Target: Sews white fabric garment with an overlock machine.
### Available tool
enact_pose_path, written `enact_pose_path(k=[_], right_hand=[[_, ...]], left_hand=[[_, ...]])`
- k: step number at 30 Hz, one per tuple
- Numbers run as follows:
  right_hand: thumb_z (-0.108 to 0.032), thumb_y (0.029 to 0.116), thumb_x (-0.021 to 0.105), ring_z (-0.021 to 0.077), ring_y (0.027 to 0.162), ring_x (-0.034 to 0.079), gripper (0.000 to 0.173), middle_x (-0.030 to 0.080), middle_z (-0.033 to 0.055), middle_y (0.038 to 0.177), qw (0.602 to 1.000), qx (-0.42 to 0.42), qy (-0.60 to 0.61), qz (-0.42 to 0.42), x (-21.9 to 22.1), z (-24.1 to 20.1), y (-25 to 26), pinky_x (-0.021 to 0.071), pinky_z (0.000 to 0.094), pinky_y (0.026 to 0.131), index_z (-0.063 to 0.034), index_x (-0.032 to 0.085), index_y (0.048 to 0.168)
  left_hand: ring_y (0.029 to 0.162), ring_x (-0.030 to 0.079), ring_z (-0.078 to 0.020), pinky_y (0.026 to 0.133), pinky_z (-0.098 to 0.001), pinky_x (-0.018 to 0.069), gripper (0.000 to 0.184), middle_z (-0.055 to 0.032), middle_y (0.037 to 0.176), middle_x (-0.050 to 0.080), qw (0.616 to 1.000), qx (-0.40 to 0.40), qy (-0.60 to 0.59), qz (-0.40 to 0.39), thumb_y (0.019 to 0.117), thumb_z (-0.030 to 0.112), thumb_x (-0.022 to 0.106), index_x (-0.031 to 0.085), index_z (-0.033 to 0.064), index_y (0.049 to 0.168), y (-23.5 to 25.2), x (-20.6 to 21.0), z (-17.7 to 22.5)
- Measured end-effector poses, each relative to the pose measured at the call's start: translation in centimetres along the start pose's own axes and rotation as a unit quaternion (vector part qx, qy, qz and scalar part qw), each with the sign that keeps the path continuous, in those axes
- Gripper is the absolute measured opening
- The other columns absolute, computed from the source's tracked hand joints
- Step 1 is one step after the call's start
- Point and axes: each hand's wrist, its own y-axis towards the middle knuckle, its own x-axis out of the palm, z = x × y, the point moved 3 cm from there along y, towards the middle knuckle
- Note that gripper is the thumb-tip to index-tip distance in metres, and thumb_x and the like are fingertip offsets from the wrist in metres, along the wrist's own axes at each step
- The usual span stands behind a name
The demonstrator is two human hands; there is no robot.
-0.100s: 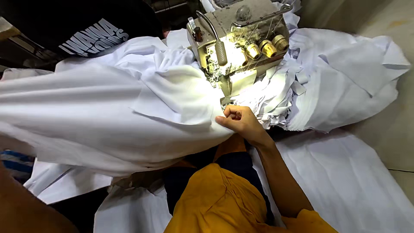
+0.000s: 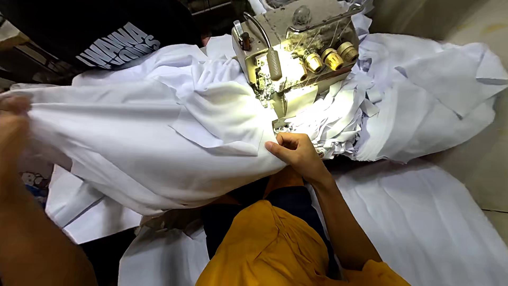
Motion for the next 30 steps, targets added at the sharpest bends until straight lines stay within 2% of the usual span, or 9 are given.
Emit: enact_pose_path(k=[2, 3, 5, 7, 10, 12, 16, 24, 30], right_hand=[[-0.027, 0.0959, 0.07, 0.0022, 0.055, 0.051, 0.033, 0.054, -0.0045, 0.062, 0.999, -0.024, -0.025, 0.033, 0.1, 0.2, -0.5, 0.0414, 0.0188, 0.052, -0.0119, 0.06, 0.068], [-0.027, 0.0962, 0.07, 0.002, 0.06, 0.052, 0.033, 0.056, -0.0041, 0.068, 0.997, -0.039, -0.041, 0.049, 0.1, 0.3, -0.7, 0.0432, 0.0179, 0.054, -0.0116, 0.061, 0.069], [-0.028, 0.0974, 0.068, 0.002, 0.067, 0.054, 0.031, 0.06, -0.0034, 0.076, 0.994, -0.057, -0.068, 0.071, -0.3, 0.6, -1.2, 0.0439, 0.0179, 0.057, -0.0111, 0.065, 0.072], [-0.029, 0.0978, 0.068, 0.0012, 0.069, 0.058, 0.027, 0.065, -0.0047, 0.077, 0.992, -0.056, -0.082, 0.083, -0.8, 0.9, -1.8, 0.0472, 0.0188, 0.061, -0.0111, 0.072, 0.078], [-0.022, 0.0981, 0.069, 0.002, 0.072, 0.066, 0.019, 0.071, -0.0026, 0.078, 0.993, -0.069, -0.056, 0.077, -0.8, 0.6, -2.2, 0.0573, 0.0202, 0.068, -0.0072, 0.074, 0.088], [-0.018, 0.0965, 0.071, 0.0027, 0.072, 0.068, 0.014, 0.073, -0.0012, 0.081, 0.993, -0.071, -0.043, 0.086, -0.6, 0.3, -2.4, 0.0587, 0.0204, 0.068, -0.0051, 0.075, 0.093], [-0.017, 0.0958, 0.071, 0.0021, 0.069, 0.067, 0.012, 0.072, -0.0015, 0.081, 0.993, -0.049, -0.031, 0.101, -0.4, 0.3, -2.8, 0.0571, 0.0185, 0.065, -0.0055, 0.074, 0.097], [-0.014, 0.0965, 0.07, 0.0015, 0.072, 0.068, 0.01, 0.073, -0.0012, 0.082, 0.99, -0.02, 0.017, 0.14, 0.1, -0.1, -4.0, 0.0577, 0.0171, 0.067, -0.0048, 0.073, 0.099], [-0.011, 0.0964, 0.068, -0.0005, 0.074, 0.068, 0.011, 0.074, -0.0012, 0.085, 0.986, -0.029, 0.001, 0.165, -0.2, 0.5, -4.6, 0.0574, 0.0155, 0.068, -0.0027, 0.073, 0.101]], left_hand=[[0.113, 0.054, -0.0606, 0.09, -0.0763, 0.0426, 0.042, -0.0433, 0.125, 0.052, 0.984, 0.142, 0.103, -0.002, 0.0956, 0.011, 0.058, 0.049, -0.0155, 0.127, -2.2, 1.1, 2.9], [0.114, 0.048, -0.0705, 0.088, -0.0842, 0.0382, 0.046, -0.0485, 0.128, 0.046, 0.976, 0.183, 0.117, -0.009, 0.0921, 0.01, 0.063, 0.049, -0.0161, 0.128, -4.1, 1.9, 5.4], [0.124, 0.044, -0.0651, 0.097, -0.0777, 0.0383, 0.047, -0.0419, 0.136, 0.045, 0.96, 0.26, 0.099, -0.039, 0.0952, 0.015, 0.062, 0.05, -0.0103, 0.132, -9.7, 4.6, 11.4], [0.133, 0.049, -0.0431, 0.11, -0.0584, 0.039, 0.045, -0.0254, 0.136, 0.055, 0.924, 0.375, 0.015, -0.07, 0.0949, 0.026, 0.063, 0.057, -0.0019, 0.13, -15.8, 8.7, 15.9], [0.129, 0.056, -0.0306, 0.107, -0.0483, 0.0413, 0.043, -0.0156, 0.136, 0.062, 0.882, 0.466, -0.007, -0.062, 0.1025, 0.033, 0.058, 0.059, 0.0059, 0.136, -21.8, 14.0, 20.0], [0.118, 0.061, -0.0308, 0.103, -0.0465, 0.0439, 0.039, -0.0151, 0.126, 0.065, 0.89, 0.454, 0.003, -0.044, 0.1039, 0.03, 0.057, 0.06, 0.0061, 0.134, -21.9, 15.6, 20.9], [0.107, 0.061, -0.0323, 0.095, -0.0474, 0.0451, 0.017, -0.0127, 0.104, 0.068, 0.906, 0.417, -0.045, -0.051, 0.1005, 0.018, 0.059, 0.073, 0.0082, 0.104, -20.9, 15.0, 22.1], [0.093, 0.066, -0.0185, 0.081, -0.0259, 0.0546, 0.01, -0.0129, 0.099, 0.068, 0.896, 0.389, -0.213, 0.014, 0.0993, 0.009, 0.065, 0.066, 0.0006, 0.104, -24.0, 12.5, 27.1], [0.084, 0.064, -0.016, 0.077, -0.0262, 0.055, 0.019, -0.0076, 0.093, 0.067, 0.919, 0.31, -0.193, -0.152, 0.0933, 0.008, 0.067, 0.067, 0.0029, 0.112, -26.8, 15.4, 26.8]])
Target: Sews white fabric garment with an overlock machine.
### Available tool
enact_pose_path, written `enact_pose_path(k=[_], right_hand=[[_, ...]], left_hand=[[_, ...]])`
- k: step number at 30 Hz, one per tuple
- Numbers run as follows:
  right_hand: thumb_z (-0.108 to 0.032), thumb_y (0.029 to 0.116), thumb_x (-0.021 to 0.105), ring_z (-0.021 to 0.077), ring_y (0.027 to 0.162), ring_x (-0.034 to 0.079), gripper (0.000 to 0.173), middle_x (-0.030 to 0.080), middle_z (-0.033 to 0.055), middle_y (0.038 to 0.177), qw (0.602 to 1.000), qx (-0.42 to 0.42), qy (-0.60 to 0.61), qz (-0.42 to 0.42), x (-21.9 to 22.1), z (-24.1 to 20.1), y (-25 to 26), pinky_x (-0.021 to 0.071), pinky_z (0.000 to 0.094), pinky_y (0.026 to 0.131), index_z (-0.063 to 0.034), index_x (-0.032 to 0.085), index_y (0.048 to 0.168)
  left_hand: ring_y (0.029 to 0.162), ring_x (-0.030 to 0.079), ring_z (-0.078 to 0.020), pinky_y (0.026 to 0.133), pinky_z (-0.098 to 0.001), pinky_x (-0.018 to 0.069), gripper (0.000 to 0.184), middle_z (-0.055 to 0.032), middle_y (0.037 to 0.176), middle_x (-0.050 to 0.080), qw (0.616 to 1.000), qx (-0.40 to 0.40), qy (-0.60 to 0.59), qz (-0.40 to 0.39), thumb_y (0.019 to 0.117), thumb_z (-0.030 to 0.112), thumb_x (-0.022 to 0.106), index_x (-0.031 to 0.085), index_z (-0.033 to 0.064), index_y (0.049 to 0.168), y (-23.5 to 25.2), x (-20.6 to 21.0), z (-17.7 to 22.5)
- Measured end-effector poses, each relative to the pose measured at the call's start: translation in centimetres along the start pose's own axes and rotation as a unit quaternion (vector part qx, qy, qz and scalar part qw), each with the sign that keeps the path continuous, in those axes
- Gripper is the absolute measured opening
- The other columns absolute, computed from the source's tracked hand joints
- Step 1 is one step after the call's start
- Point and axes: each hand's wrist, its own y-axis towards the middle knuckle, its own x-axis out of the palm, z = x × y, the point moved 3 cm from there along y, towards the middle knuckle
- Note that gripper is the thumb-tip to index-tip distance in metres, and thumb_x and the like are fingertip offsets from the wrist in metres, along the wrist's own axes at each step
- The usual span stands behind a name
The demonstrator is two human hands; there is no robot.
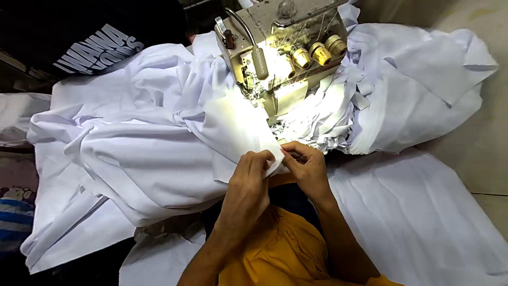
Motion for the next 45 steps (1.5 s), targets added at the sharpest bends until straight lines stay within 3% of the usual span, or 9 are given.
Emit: enact_pose_path(k=[3, 7, 11, 19, 25, 28, 31, 35, 45], right_hand=[[-0.015, 0.0973, 0.069, -0.0001, 0.074, 0.068, 0.013, 0.074, -0.0011, 0.087, 1.0, 0.008, -0.012, 0.001, 0.1, 0.5, -0.1, 0.0567, 0.0159, 0.068, -0.004, 0.074, 0.101], [-0.014, 0.0972, 0.069, -0.0002, 0.074, 0.068, 0.012, 0.074, -0.0006, 0.086, 1.0, 0.01, -0.007, 0.003, 0.3, 0.7, -0.2, 0.0562, 0.0151, 0.067, -0.0035, 0.073, 0.1], [-0.013, 0.0973, 0.068, 0.0, 0.074, 0.068, 0.011, 0.074, -0.0008, 0.086, 1.0, 0.002, 0.006, 0.002, 0.1, 0.1, -0.2, 0.0566, 0.0151, 0.067, -0.0035, 0.073, 0.101], [-0.007, 0.0961, 0.066, 0.0013, 0.075, 0.069, 0.009, 0.074, 0.0, 0.086, 1.0, 0.015, 0.024, 0.005, -0.2, -0.7, -0.7, 0.0586, 0.016, 0.069, -0.0029, 0.072, 0.102], [0.0, 0.093, 0.063, 0.0021, 0.078, 0.071, 0.014, 0.075, 0.0025, 0.09, 1.0, 0.023, 0.0, 0.012, -1.1, -0.8, -1.0, 0.0597, 0.0169, 0.073, -0.0008, 0.072, 0.103], [-0.006, 0.0968, 0.064, 0.0023, 0.081, 0.071, 0.012, 0.075, 0.0026, 0.092, 1.0, 0.018, -0.016, 0.003, -1.2, -0.3, -1.2, 0.0598, 0.0171, 0.076, -0.0008, 0.072, 0.104], [-0.011, 0.0976, 0.067, 0.0023, 0.079, 0.07, 0.012, 0.075, 0.0015, 0.09, 1.0, 0.015, -0.014, 0.008, -1.2, 0.0, -1.3, 0.0595, 0.0171, 0.073, -0.0019, 0.073, 0.103], [-0.011, 0.0969, 0.068, 0.0019, 0.078, 0.07, 0.012, 0.075, 0.0013, 0.09, 1.0, 0.007, -0.009, 0.016, -1.0, 0.1, -1.3, 0.059, 0.0162, 0.072, -0.0019, 0.073, 0.102], [0.0, 0.0946, 0.063, 0.0016, 0.081, 0.071, 0.012, 0.075, 0.0028, 0.091, 1.0, -0.002, -0.005, 0.027, -0.9, -0.1, -0.7, 0.0596, 0.0162, 0.075, 0.0008, 0.072, 0.103]], left_hand=[[0.084, 0.064, -0.015, 0.078, -0.026, 0.0548, 0.024, -0.0073, 0.093, 0.068, 1.0, -0.021, -0.005, 0.009, 0.095, 0.014, 0.068, 0.069, 0.0027, 0.116, -1.0, 0.8, -1.5], [0.085, 0.061, -0.0141, 0.077, -0.0235, 0.0501, 0.014, -0.0055, 0.088, 0.065, 0.999, 0.017, -0.018, 0.047, 0.0876, 0.007, 0.069, 0.072, 0.0062, 0.102, -1.1, 0.6, -1.4], [0.099, 0.061, -0.0178, 0.086, -0.0273, 0.0506, 0.008, -0.0078, 0.102, 0.066, 0.997, 0.047, -0.019, 0.065, 0.0906, 0.012, 0.072, 0.069, 0.0101, 0.097, -0.6, 0.3, -0.7], [0.085, 0.066, -0.0123, 0.076, -0.0218, 0.0551, 0.012, -0.008, 0.09, 0.07, 0.991, 0.068, -0.047, 0.108, 0.0933, 0.013, 0.073, 0.072, 0.0021, 0.098, -0.5, 0.4, 0.8], [0.088, 0.066, -0.0107, 0.078, -0.0216, 0.0553, 0.014, -0.0067, 0.095, 0.071, 0.988, 0.028, -0.11, 0.1, 0.0907, 0.01, 0.075, 0.079, 0.0066, 0.103, -0.6, 2.8, 0.2], [0.093, 0.065, -0.0135, 0.082, -0.0228, 0.0553, 0.012, -0.0089, 0.099, 0.069, 0.99, 0.024, -0.102, 0.096, 0.0899, 0.007, 0.073, 0.077, 0.0068, 0.101, -1.0, 3.5, 0.1], [0.101, 0.067, -0.0177, 0.089, -0.026, 0.0555, 0.009, -0.0125, 0.11, 0.07, 0.992, 0.042, -0.062, 0.099, 0.0952, 0.006, 0.067, 0.074, 0.0067, 0.101, -1.5, 3.9, 0.1], [0.092, 0.068, -0.0181, 0.085, -0.0239, 0.0551, 0.009, -0.0111, 0.098, 0.073, 0.984, 0.082, -0.027, 0.155, 0.095, 0.001, 0.065, 0.074, 0.0033, 0.099, -1.8, 3.9, 0.5], [0.087, 0.066, -0.0141, 0.079, -0.0217, 0.0545, 0.008, -0.0078, 0.093, 0.074, 0.982, 0.083, -0.05, 0.16, 0.0935, 0.002, 0.068, 0.074, 0.0034, 0.1, -0.8, 3.5, 1.1]])
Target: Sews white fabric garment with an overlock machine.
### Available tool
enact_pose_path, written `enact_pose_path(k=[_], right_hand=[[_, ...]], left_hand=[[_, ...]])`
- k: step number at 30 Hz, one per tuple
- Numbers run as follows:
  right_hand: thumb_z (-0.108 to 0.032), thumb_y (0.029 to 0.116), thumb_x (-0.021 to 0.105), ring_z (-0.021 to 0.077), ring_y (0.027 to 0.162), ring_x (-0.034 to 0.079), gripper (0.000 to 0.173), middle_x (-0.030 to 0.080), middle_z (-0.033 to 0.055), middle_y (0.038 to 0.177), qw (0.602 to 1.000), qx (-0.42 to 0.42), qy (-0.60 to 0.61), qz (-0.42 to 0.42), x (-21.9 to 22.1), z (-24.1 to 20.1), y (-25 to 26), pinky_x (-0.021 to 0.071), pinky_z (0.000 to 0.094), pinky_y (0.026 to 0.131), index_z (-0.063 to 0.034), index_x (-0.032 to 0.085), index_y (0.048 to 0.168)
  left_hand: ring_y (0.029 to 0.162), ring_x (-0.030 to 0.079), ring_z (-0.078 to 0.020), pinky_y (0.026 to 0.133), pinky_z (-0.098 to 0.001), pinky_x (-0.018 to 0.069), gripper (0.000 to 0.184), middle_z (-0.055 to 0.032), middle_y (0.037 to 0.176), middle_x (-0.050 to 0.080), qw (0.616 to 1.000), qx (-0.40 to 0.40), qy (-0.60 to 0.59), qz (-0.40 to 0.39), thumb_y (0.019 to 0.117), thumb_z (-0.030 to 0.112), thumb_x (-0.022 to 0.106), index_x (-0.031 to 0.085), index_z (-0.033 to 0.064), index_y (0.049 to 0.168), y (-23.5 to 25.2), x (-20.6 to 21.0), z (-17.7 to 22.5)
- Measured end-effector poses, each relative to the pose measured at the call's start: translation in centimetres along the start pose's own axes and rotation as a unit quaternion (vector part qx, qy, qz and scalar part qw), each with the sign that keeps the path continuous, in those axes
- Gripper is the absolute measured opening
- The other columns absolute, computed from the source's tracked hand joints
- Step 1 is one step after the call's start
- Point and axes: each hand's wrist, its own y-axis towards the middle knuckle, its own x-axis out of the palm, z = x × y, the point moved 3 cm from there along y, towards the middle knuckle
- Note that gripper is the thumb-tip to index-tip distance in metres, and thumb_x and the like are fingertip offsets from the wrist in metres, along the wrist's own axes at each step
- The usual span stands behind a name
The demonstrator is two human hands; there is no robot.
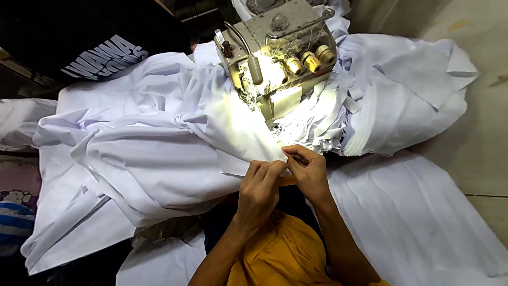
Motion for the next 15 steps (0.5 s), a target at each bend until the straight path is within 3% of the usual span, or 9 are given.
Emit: enact_pose_path(k=[7, 15], right_hand=[[-0.001, 0.0937, 0.065, 0.0019, 0.075, 0.07, 0.012, 0.074, 0.0015, 0.086, 1.0, 0.013, -0.027, 0.001, 1.0, 0.0, 2.4, 0.0587, 0.0175, 0.07, -0.0032, 0.074, 0.102], [-0.008, 0.0967, 0.069, 0.0034, 0.066, 0.068, 0.009, 0.075, 0.0, 0.083, 0.999, 0.028, -0.029, -0.014, 1.7, -0.5, 4.5, 0.0575, 0.0203, 0.061, -0.0063, 0.074, 0.104]], left_hand=[[0.083, 0.066, -0.0131, 0.076, -0.0225, 0.0548, 0.008, -0.0054, 0.086, 0.072, 1.0, 0.002, 0.013, 0.018, 0.0912, 0.002, 0.071, 0.076, 0.0044, 0.096, 1.3, 0.3, -1.7], [0.079, 0.064, -0.0133, 0.072, -0.023, 0.0533, 0.011, -0.0048, 0.085, 0.071, 0.998, 0.001, 0.044, 0.037, 0.0915, 0.003, 0.071, 0.076, 0.0049, 0.101, 2.6, 0.2, -3.1]])
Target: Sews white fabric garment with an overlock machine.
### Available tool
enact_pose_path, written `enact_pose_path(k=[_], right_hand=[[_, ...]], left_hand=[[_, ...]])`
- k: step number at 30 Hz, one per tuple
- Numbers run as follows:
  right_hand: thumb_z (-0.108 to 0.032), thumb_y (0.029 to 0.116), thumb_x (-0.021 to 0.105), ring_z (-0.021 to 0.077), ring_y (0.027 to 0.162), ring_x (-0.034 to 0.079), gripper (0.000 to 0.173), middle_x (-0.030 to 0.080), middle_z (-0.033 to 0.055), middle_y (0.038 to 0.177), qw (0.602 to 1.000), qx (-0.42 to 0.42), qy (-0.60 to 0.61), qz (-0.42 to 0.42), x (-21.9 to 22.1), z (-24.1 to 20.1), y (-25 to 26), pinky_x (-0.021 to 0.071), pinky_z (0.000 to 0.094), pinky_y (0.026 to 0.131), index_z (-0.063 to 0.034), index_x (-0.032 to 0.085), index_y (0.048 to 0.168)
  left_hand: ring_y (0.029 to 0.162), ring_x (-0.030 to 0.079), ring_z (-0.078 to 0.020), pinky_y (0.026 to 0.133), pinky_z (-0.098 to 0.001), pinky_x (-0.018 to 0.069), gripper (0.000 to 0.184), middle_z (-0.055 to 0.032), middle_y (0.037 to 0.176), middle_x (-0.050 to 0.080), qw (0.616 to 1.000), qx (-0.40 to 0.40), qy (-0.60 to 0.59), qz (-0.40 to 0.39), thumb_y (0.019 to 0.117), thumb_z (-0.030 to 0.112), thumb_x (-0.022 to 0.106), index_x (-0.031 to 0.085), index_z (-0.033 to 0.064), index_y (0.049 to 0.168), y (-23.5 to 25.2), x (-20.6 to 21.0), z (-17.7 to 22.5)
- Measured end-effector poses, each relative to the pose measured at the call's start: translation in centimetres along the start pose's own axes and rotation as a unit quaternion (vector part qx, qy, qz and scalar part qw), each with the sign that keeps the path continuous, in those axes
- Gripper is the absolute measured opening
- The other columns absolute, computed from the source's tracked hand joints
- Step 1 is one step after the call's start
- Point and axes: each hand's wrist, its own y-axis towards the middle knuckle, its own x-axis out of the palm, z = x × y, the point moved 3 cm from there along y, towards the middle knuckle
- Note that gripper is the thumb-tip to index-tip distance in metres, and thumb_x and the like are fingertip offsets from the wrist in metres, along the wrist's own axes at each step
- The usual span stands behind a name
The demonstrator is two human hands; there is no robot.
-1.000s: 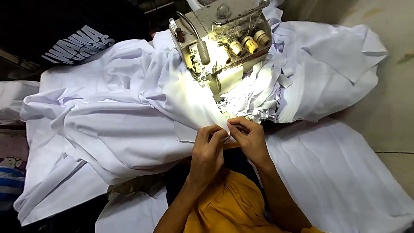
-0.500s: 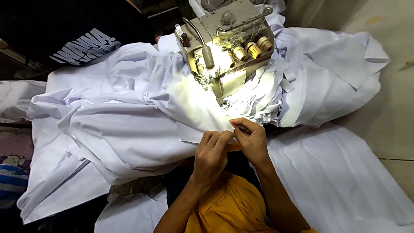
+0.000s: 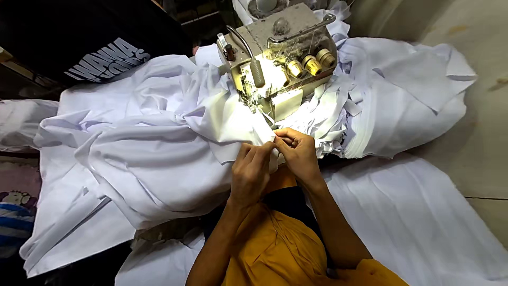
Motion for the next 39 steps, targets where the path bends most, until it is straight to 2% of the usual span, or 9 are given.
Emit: enact_pose_path(k=[5, 20, 23, 25, 28, 32, 36, 37, 39], right_hand=[[-0.009, 0.0988, 0.067, 0.0074, 0.06, 0.067, 0.011, 0.074, 0.0021, 0.078, 0.999, 0.012, 0.043, -0.031, 0.1, -0.1, 0.5, 0.0585, 0.0233, 0.057, -0.0037, 0.074, 0.106], [-0.003, 0.1035, 0.052, 0.0133, 0.068, 0.071, 0.022, 0.073, 0.0095, 0.084, 0.978, 0.068, 0.155, -0.123, -1.0, -0.3, 1.2, 0.0622, 0.0284, 0.067, 0.0024, 0.068, 0.118], [-0.02, 0.1084, 0.045, 0.0117, 0.069, 0.07, 0.03, 0.07, 0.0056, 0.082, 0.972, 0.079, 0.178, -0.132, -1.0, -0.3, 1.5, 0.0627, 0.0288, 0.069, -0.001, 0.069, 0.107], [-0.037, 0.1081, 0.05, 0.0102, 0.066, 0.069, 0.038, 0.07, 0.0034, 0.077, 0.977, 0.089, 0.145, -0.132, -0.9, -0.6, 1.8, 0.061, 0.0267, 0.064, -0.006, 0.07, 0.097], [-0.034, 0.1021, 0.063, 0.0091, 0.053, 0.059, 0.029, 0.066, 0.0031, 0.067, 0.989, 0.076, 0.043, -0.116, -0.8, -0.7, 2.2, 0.0489, 0.0226, 0.048, -0.0085, 0.073, 0.093], [-0.023, 0.0975, 0.071, 0.0102, 0.051, 0.059, 0.014, 0.068, 0.0026, 0.07, 0.994, 0.019, -0.047, -0.102, -1.5, -0.5, 2.4, 0.0496, 0.0239, 0.047, -0.0111, 0.075, 0.093], [-0.02, 0.0929, 0.077, 0.009, 0.051, 0.058, 0.009, 0.07, 0.0016, 0.071, 0.994, 0.01, -0.068, -0.087, -2.3, -0.9, 2.4, 0.0479, 0.0234, 0.046, -0.0117, 0.078, 0.092], [-0.019, 0.0915, 0.079, 0.0085, 0.049, 0.056, 0.008, 0.07, 0.0014, 0.07, 0.994, 0.011, -0.066, -0.088, -2.3, -0.9, 2.4, 0.0464, 0.0228, 0.045, -0.0117, 0.078, 0.091], [-0.018, 0.0893, 0.081, 0.0077, 0.046, 0.052, 0.008, 0.068, 0.0012, 0.067, 0.994, 0.014, -0.054, -0.09, -2.1, -0.9, 2.5, 0.0419, 0.0218, 0.042, -0.0118, 0.077, 0.09]], left_hand=[[0.08, 0.063, -0.0137, 0.072, -0.0236, 0.053, 0.015, -0.0053, 0.088, 0.071, 1.0, 0.002, 0.02, 0.002, 0.0925, 0.004, 0.071, 0.075, 0.0037, 0.107, 0.8, -0.2, -0.4], [0.086, 0.065, -0.0183, 0.076, -0.0268, 0.0539, 0.031, -0.0084, 0.097, 0.072, 0.996, 0.038, 0.06, -0.047, 0.0974, 0.003, 0.066, 0.068, 0.0032, 0.128, 0.4, 0.1, -0.1], [0.093, 0.067, -0.0201, 0.081, -0.0281, 0.0543, 0.031, -0.0085, 0.104, 0.073, 0.992, 0.07, 0.084, -0.056, 0.0986, 0.003, 0.064, 0.067, 0.0035, 0.13, 0.1, 0.5, -0.3], [0.096, 0.067, -0.0218, 0.082, -0.0298, 0.0538, 0.03, -0.008, 0.108, 0.073, 0.988, 0.102, 0.101, -0.064, 0.0983, 0.001, 0.063, 0.068, 0.0039, 0.128, -0.1, 0.7, -0.4], [0.109, 0.066, -0.0204, 0.093, -0.033, 0.0506, 0.03, -0.003, 0.122, 0.073, 0.983, 0.129, 0.087, -0.094, 0.0987, 0.001, 0.06, 0.072, 0.0103, 0.124, -0.8, 0.3, -1.0], [0.117, 0.065, -0.0208, 0.101, -0.0383, 0.0509, 0.026, -0.0048, 0.125, 0.071, 0.994, 0.037, 0.089, -0.054, 0.1003, 0.012, 0.063, 0.07, 0.013, 0.125, -3.1, -4.4, -3.1], [0.125, 0.055, -0.0393, 0.109, -0.053, 0.0408, 0.059, -0.0242, 0.132, 0.061, 0.961, -0.155, 0.223, -0.056, 0.0955, 0.04, 0.069, 0.057, 0.0009, 0.138, -6.4, -14.5, -8.8], [0.118, 0.058, -0.0399, 0.105, -0.0533, 0.0426, 0.055, -0.025, 0.124, 0.064, 0.953, -0.18, 0.236, -0.06, 0.0962, 0.041, 0.068, 0.061, -0.0003, 0.132, -7.2, -16.5, -10.3], [0.103, 0.062, -0.0365, 0.098, -0.0497, 0.0441, 0.037, -0.0205, 0.102, 0.07, 0.949, -0.189, 0.248, -0.05, 0.099, 0.034, 0.065, 0.072, -0.0009, 0.107, -8.1, -18.9, -12.4]])
